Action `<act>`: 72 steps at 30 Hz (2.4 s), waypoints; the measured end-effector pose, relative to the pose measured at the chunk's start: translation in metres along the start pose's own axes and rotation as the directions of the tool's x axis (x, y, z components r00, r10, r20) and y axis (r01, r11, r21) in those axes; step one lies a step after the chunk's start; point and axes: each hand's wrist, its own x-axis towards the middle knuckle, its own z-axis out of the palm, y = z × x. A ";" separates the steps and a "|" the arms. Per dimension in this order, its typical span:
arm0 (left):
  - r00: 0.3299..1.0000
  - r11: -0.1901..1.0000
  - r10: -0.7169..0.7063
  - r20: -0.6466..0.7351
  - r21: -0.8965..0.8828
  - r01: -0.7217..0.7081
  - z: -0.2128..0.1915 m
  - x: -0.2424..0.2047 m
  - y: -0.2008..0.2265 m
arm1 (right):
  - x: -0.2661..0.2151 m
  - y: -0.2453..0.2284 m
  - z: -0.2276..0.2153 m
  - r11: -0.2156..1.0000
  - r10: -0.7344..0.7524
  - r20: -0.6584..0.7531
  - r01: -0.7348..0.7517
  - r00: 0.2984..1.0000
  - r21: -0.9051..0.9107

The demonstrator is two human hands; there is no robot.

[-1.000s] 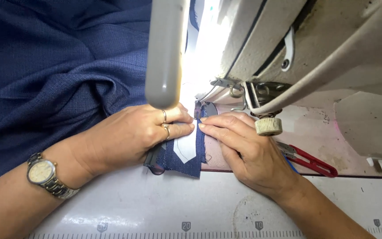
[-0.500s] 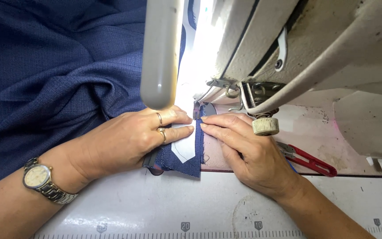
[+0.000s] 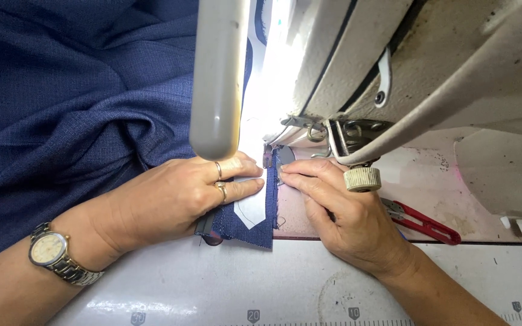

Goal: Trimming, aligning, and sewing fabric pieces using an industrial sewing machine and hand tools.

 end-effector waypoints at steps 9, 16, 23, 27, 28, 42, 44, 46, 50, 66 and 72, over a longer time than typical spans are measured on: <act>0.999 0.999 -0.031 0.024 0.035 0.030 -0.002 0.000 -0.001 | 0.000 0.000 0.001 1.000 -0.011 -0.031 0.011 0.999 0.013; 0.998 0.999 -0.044 0.038 0.014 0.044 -0.006 0.001 -0.002 | 0.001 -0.001 0.001 1.000 -0.021 -0.036 0.021 0.999 0.004; 1.000 0.997 -0.001 -0.028 -0.072 -0.001 -0.001 0.005 -0.002 | -0.010 0.007 -0.001 0.999 0.022 -0.002 -0.022 1.000 0.039; 0.998 1.000 -0.023 -0.050 0.007 0.023 0.004 0.001 0.000 | -0.015 0.010 -0.001 1.000 -0.023 -0.033 0.023 0.999 -0.008; 0.999 1.000 -0.015 -0.051 0.006 0.015 0.005 0.001 0.001 | -0.016 0.010 -0.002 1.000 -0.019 -0.035 0.019 0.999 -0.015; 0.996 0.999 0.029 -0.086 -0.032 -0.032 0.000 0.002 0.006 | -0.010 0.001 -0.003 0.994 -0.001 -0.106 -0.010 0.994 -0.110; 0.996 0.999 0.030 -0.079 -0.016 -0.032 -0.001 0.002 0.004 | -0.004 -0.005 -0.005 0.997 -0.030 -0.062 0.026 0.998 -0.078; 0.997 0.999 0.031 -0.073 -0.005 -0.032 -0.002 0.002 0.004 | -0.001 -0.007 -0.006 0.997 -0.058 -0.015 0.057 0.998 -0.044; 0.999 0.999 0.011 -0.033 -0.030 -0.012 -0.001 0.001 0.001 | 0.000 -0.004 -0.002 0.993 -0.086 0.029 0.088 0.996 -0.084; 0.997 0.998 -0.049 -0.058 -0.054 0.046 -0.002 0.001 -0.004 | 0.005 -0.003 0.002 0.998 -0.008 0.044 0.010 0.999 -0.054; 0.996 0.997 -0.069 -0.053 -0.025 0.068 0.003 0.000 -0.009 | 0.003 -0.001 0.002 0.999 -0.006 0.041 0.008 0.999 -0.043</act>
